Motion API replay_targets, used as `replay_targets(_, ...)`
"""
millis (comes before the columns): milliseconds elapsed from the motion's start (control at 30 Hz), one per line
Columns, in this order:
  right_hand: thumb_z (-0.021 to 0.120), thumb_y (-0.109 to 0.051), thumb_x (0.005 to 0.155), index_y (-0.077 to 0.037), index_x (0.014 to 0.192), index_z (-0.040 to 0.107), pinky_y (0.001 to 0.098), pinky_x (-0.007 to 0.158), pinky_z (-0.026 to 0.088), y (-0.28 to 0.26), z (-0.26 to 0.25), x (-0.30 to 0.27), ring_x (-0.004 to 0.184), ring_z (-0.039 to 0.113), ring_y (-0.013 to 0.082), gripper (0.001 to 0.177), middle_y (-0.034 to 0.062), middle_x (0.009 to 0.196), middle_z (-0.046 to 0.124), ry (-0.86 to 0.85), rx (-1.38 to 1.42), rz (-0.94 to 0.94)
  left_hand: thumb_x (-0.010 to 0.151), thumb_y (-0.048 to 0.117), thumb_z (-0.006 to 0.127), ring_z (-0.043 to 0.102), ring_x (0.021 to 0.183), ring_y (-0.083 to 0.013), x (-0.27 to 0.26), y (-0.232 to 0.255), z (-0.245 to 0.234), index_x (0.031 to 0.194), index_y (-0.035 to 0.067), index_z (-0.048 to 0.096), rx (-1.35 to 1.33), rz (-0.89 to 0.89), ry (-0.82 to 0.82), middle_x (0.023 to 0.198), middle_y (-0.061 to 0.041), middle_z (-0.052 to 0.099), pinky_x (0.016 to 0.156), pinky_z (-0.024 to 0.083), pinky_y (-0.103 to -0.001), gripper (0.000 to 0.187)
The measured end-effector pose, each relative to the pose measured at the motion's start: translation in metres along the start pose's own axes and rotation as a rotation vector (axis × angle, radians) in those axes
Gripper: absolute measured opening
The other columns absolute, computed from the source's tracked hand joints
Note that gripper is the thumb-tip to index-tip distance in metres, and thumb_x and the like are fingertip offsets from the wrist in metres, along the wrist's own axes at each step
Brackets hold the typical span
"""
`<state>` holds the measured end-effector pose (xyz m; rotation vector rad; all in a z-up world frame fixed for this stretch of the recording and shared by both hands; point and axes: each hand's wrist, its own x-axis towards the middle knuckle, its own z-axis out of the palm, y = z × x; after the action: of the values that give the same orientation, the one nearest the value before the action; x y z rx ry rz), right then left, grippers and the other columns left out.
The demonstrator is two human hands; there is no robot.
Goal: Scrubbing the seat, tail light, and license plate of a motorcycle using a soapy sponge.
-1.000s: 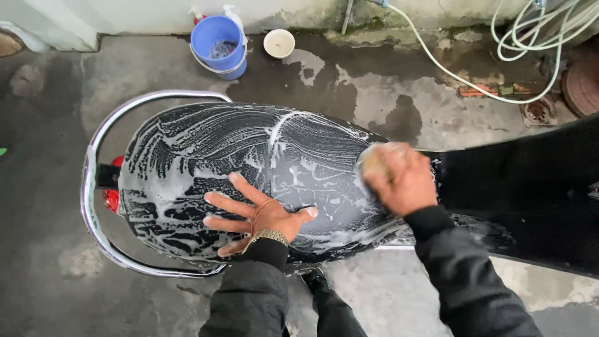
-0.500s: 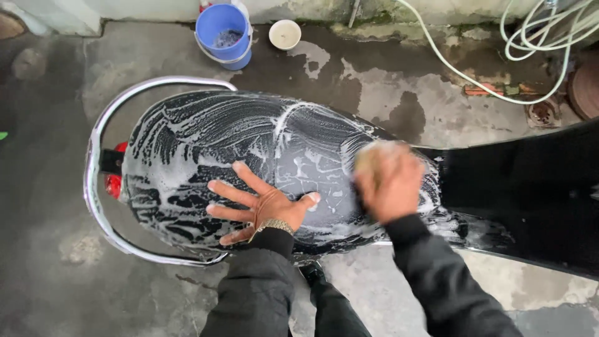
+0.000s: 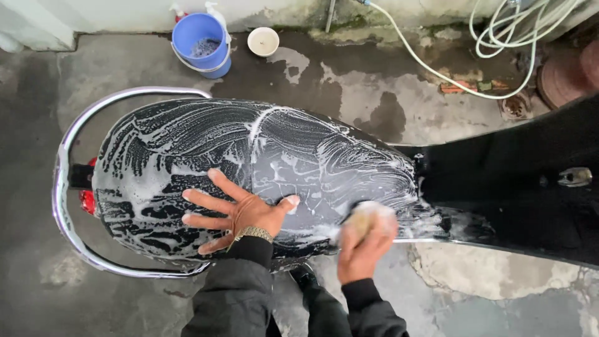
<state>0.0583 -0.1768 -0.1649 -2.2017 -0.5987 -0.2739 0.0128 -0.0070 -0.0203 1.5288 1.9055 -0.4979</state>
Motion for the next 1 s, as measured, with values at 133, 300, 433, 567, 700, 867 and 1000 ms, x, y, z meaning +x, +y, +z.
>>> replay_targets(133, 0.059, -0.018, 0.086, 0.015, 0.108, 0.049, 0.052, 0.092, 0.036, 0.057, 0.029, 0.013, 0.096, 0.05, 0.0529, 0.042, 0.0391, 0.097, 0.052, 0.311, -0.026, 0.272, 0.076, 0.047, 0.066, -0.033, 0.117, -0.0557, -0.01, -0.006, -0.001, 0.135, 0.016, -0.033, -0.103, 0.143, 0.036, 0.129, -0.028, -0.041, 0.083, -0.007, -0.079, 0.119)
replay_targets(300, 0.056, -0.038, 0.084, -0.007, 0.131, 0.043, 0.0546, 0.096, 0.029, 0.034, 0.011, 0.02, 0.115, 0.036, 0.0496, 0.057, 0.0316, 0.129, 0.032, 0.105, -0.172, -0.174, 0.072, 0.047, 0.07, -0.031, 0.116, -0.0567, -0.008, -0.009, 0.003, 0.135, 0.017, -0.033, -0.032, 0.186, 0.111, 0.13, -0.028, -0.039, 0.08, -0.005, -0.081, 0.124)
replay_targets(433, 0.061, -0.047, 0.084, -0.012, 0.125, 0.048, 0.0554, 0.077, 0.041, 0.095, 0.015, 0.066, 0.109, 0.045, 0.0431, 0.056, 0.0223, 0.125, 0.039, 0.181, -0.252, -0.067, 0.068, 0.047, 0.071, -0.026, 0.122, -0.0537, 0.009, -0.028, 0.031, 0.141, 0.018, -0.018, 0.203, 0.494, 0.212, 0.137, -0.025, -0.032, 0.081, -0.007, -0.08, 0.119)
replay_targets(567, 0.062, -0.038, 0.083, -0.001, 0.119, 0.048, 0.054, 0.076, 0.036, 0.068, 0.007, 0.081, 0.092, 0.047, 0.0508, 0.054, 0.0344, 0.107, 0.044, 0.233, -0.437, -0.294, 0.078, 0.054, 0.059, -0.031, 0.121, -0.0524, -0.006, -0.029, 0.016, 0.141, 0.026, -0.018, 0.439, 0.64, 0.033, 0.137, -0.016, -0.038, 0.082, 0.0, -0.08, 0.103)
replay_targets(700, 0.057, -0.048, 0.079, -0.015, 0.118, 0.056, 0.0472, 0.089, 0.037, 0.087, 0.001, 0.107, 0.105, 0.051, 0.0389, 0.051, 0.0229, 0.109, 0.054, -0.104, -0.137, -0.282, 0.068, 0.057, 0.069, -0.027, 0.125, -0.05, -0.005, -0.029, 0.02, 0.141, 0.026, -0.014, 0.56, 0.636, 0.034, 0.139, -0.016, -0.037, 0.085, 0.001, -0.08, 0.115)
replay_targets(867, 0.069, -0.041, 0.071, -0.006, 0.112, 0.06, 0.0496, 0.073, 0.046, 0.09, 0.006, 0.099, 0.09, 0.057, 0.0411, 0.054, 0.0235, 0.104, 0.054, 0.138, -0.454, -0.155, 0.065, 0.055, 0.073, -0.028, 0.128, -0.0433, -0.01, -0.02, 0.022, 0.14, 0.011, -0.015, 0.65, 0.728, 0.002, 0.142, -0.01, -0.035, 0.085, 0.007, -0.08, 0.124)
replay_targets(1000, 0.065, -0.042, 0.074, -0.016, 0.11, 0.061, 0.0473, 0.087, 0.043, 0.078, -0.005, 0.117, 0.106, 0.053, 0.032, 0.045, 0.0129, 0.104, 0.058, -0.211, -0.297, -0.381, 0.065, 0.053, 0.075, -0.03, 0.125, -0.0483, -0.004, -0.021, 0.029, 0.14, 0.021, -0.019, 0.644, 0.73, -0.063, 0.139, -0.012, -0.038, 0.083, 0.0, -0.081, 0.125)
